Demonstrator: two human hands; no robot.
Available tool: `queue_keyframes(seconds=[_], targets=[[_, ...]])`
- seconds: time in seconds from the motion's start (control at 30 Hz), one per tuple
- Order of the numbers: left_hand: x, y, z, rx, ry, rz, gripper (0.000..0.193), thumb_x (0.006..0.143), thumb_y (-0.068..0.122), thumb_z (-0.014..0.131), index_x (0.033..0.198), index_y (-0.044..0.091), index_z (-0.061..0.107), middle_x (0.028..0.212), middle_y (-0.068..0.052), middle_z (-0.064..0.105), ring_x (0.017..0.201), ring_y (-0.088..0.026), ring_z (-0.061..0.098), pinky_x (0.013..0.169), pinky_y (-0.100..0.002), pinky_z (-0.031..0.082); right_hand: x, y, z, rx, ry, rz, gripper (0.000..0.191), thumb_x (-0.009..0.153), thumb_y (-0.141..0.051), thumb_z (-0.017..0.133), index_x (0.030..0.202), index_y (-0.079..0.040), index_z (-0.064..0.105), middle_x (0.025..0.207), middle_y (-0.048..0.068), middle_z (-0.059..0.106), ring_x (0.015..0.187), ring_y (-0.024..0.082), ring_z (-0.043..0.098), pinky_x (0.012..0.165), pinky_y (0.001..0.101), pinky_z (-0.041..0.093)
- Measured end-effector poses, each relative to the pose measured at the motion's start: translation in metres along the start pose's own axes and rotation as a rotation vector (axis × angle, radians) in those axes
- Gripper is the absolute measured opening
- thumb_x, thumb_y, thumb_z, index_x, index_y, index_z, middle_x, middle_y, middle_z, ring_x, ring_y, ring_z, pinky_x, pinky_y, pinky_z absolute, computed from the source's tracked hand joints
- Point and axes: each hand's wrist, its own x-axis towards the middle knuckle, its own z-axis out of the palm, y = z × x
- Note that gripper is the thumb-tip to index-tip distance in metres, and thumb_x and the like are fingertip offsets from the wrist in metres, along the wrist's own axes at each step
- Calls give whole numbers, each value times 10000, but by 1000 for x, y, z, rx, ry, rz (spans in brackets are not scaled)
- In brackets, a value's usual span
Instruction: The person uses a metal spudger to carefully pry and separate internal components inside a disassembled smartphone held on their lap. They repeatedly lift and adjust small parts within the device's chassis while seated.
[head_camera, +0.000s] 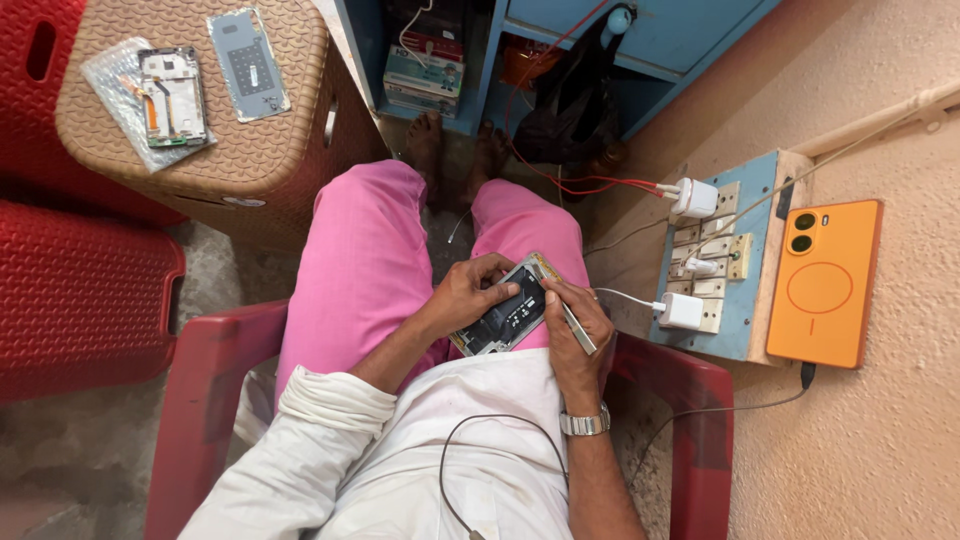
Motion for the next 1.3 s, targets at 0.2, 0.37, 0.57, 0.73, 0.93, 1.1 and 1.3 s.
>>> queue_keyframes(seconds=[0.2, 0.37, 0.57, 0.73, 0.93, 1.1, 1.3], targets=[[1, 0, 1, 125, 16, -2, 279, 891, 149, 776, 1132, 18, 722, 745, -49, 659, 663, -79, 558, 598, -263, 477, 0, 2, -1, -10, 10, 5, 190, 943, -29, 676, 1111, 11, 755, 1064, 132, 767, 1016, 238, 730, 913, 339, 559], [0, 1, -1, 36, 2, 7, 281, 894, 165, 750, 1137, 33, 699, 761, 13, 686, 677, -45, 605, 613, -239, 509, -1, 3, 1, -3, 26, 22, 175, 963, -34, 671, 1112, 10, 753, 1080, 129, 771, 1017, 233, 730, 935, 341, 550], [2, 2, -2, 62, 6, -13, 289, 885, 167, 758, 1133, 27, 707, 747, -5, 682, 659, -55, 586, 599, -246, 497, 0, 0, 1, -9, 9, 26, 187, 954, -41, 676, 1118, 2, 757, 1087, 127, 768, 1027, 227, 726, 940, 340, 547], [3, 2, -3, 105, 14, 6, 284, 894, 163, 765, 1138, 26, 715, 740, -16, 661, 664, -60, 565, 604, -251, 487, 2, -1, 1, -6, 10, 20, 181, 959, -41, 679, 1117, -4, 761, 1078, 124, 772, 1025, 224, 726, 944, 341, 546], [7, 2, -4, 16, -10, -13, 272, 900, 158, 748, 1136, 29, 705, 748, -5, 669, 673, -50, 582, 608, -244, 496, 5, 1, 5, 20, 28, 42, 176, 962, -39, 678, 1117, -9, 758, 1077, 119, 772, 1026, 222, 724, 935, 342, 551], [8, 3, -8, 91, 12, -12, 275, 879, 153, 759, 1118, 27, 710, 724, -8, 672, 647, -53, 576, 588, -244, 489, 6, 2, 9, -18, 11, -2, 177, 940, -25, 685, 1098, -6, 764, 1045, 119, 776, 1000, 216, 733, 945, 347, 548], [9, 4, -11, 143, 22, 13, 273, 878, 142, 773, 1114, 17, 718, 707, -24, 635, 647, -68, 568, 590, -257, 482, 7, 0, 13, -10, 6, -28, 176, 943, -14, 689, 1103, 0, 762, 1039, 119, 777, 993, 223, 736, 963, 357, 538]])
